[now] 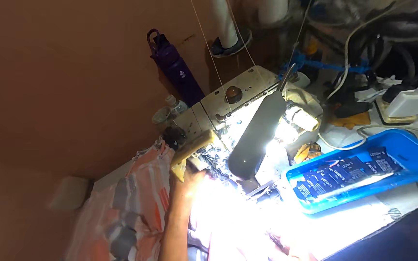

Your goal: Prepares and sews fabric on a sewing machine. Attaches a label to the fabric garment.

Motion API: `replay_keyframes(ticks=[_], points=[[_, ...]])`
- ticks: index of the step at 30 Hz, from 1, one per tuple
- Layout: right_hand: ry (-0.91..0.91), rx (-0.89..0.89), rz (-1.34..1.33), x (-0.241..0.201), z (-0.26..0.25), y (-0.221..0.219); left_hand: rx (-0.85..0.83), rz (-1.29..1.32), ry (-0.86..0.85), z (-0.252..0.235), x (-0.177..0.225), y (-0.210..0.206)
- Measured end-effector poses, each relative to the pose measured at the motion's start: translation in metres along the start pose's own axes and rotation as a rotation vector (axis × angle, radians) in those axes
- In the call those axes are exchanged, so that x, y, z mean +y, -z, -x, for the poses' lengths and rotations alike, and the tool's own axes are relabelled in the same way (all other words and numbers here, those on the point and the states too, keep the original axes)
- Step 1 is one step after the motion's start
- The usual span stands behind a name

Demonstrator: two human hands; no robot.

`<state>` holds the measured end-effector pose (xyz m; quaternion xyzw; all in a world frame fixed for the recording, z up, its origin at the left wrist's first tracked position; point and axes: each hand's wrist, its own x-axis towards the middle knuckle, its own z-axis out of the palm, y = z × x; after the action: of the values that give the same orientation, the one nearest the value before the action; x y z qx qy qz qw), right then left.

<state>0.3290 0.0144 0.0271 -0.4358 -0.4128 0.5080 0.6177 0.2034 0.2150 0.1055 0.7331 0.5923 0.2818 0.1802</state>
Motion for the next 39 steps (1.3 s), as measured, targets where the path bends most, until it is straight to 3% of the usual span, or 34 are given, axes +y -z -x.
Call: replay_keyframes(ticks=[3,8,12,14,17,19,21,25,29,32,36,39], points=[[-0.009,-0.039,0.115,0.006,0.000,0.002,0.048,0.009,-0.063,0.001,-0.003,-0.006],[0.106,0.066,0.287,0.005,0.008,0.003,0.193,-0.213,-0.182,0.028,-0.001,-0.001],[0.247,0.174,0.427,0.002,0.027,0.020,0.361,-0.090,-0.343,0.068,0.000,0.017],[0.261,0.217,0.506,-0.003,0.038,0.031,0.295,0.049,-0.459,0.089,0.015,0.015],[0.249,0.172,0.526,-0.006,0.054,0.048,0.069,0.217,-0.617,0.106,0.048,-0.012],[0.182,0.115,0.479,-0.006,0.066,0.058,-0.139,0.197,-0.686,0.108,0.066,-0.035],[0.111,0.100,0.452,-0.004,0.076,0.066,-0.192,0.029,-0.742,0.100,0.081,-0.065],[0.013,0.094,0.459,0.001,0.089,0.078,-0.595,-0.328,-0.602,0.087,0.128,-0.092],[-0.003,0.091,0.475,-0.001,0.086,0.083,-0.767,-0.504,-0.501,0.082,0.147,-0.113],[0.022,0.087,0.481,-0.001,0.083,0.085,-0.779,-0.494,-0.468,0.081,0.148,-0.113],[-0.004,0.099,0.477,0.001,0.084,0.087,-0.667,-0.286,-0.484,0.085,0.139,-0.102],[0.004,0.103,0.461,0.000,0.083,0.088,-0.491,-0.099,-0.560,0.091,0.124,-0.095]])
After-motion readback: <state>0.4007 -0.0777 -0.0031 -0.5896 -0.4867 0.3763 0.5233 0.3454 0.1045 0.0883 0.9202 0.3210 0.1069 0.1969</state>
